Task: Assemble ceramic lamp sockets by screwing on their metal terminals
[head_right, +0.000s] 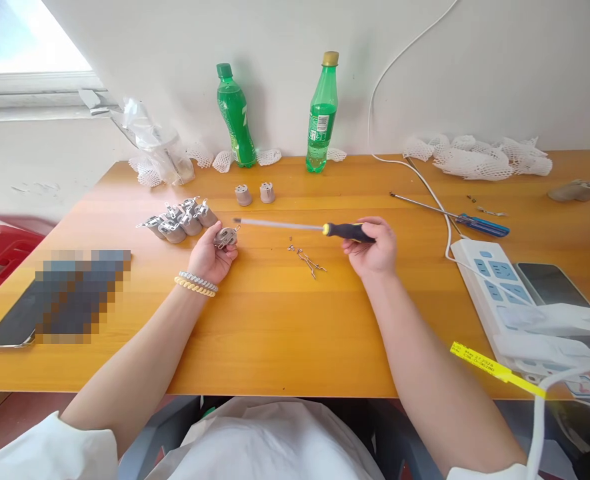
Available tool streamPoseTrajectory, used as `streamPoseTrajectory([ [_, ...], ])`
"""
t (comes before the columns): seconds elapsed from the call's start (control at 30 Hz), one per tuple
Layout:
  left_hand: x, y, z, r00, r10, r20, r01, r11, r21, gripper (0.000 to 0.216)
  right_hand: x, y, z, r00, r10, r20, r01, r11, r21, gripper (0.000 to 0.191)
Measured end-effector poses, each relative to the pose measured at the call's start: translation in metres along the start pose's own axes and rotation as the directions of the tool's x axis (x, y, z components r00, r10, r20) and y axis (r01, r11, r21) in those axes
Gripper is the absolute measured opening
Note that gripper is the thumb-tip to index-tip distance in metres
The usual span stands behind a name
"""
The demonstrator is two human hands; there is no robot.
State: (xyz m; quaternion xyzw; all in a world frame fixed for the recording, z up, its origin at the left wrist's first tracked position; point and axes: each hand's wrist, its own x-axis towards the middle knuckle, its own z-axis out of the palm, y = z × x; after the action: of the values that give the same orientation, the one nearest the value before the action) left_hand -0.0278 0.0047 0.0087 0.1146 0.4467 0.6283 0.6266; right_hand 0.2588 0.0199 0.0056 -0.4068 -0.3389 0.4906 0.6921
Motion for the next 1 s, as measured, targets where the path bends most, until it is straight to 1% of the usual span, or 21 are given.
streamPoseTrajectory([
  [0.1,0.0,-0.001,0.0,1.0,0.019,-0.004,-0.019,1.0,0.001,0.021,-0.005,0.012,0.007,0.999,0.045,0.029,-0.044,0.998,-0.042,0.007],
  [0.23,0.001,-0.001,0.0,1.0,0.029,-0.003,-0.029,1.0,0.009,0.02,-0.004,0.018,0.008,0.998,0.059,0.006,-0.059,0.997,-0.058,0.005],
  [0.43,0.0,-0.002,0.0,0.999,0.027,-0.017,-0.026,0.999,0.032,0.02,-0.002,0.02,0.006,0.998,0.059,0.025,-0.057,0.997,-0.058,0.005],
  [0.8,-0.001,-0.001,0.001,1.0,0.028,-0.005,-0.028,0.999,0.034,0.019,-0.004,0.019,0.009,0.998,0.064,0.007,-0.064,0.996,-0.064,0.007],
  [0.93,-0.001,-0.001,0.002,0.999,0.034,-0.025,-0.033,0.998,0.046,0.021,-0.005,0.018,0.01,0.997,0.07,0.022,-0.068,0.994,-0.081,0.004],
  [1.0,0.0,-0.002,0.002,0.998,0.046,-0.045,-0.044,0.998,0.041,0.022,-0.007,0.017,0.011,0.998,0.051,0.044,-0.047,0.995,-0.086,0.004],
])
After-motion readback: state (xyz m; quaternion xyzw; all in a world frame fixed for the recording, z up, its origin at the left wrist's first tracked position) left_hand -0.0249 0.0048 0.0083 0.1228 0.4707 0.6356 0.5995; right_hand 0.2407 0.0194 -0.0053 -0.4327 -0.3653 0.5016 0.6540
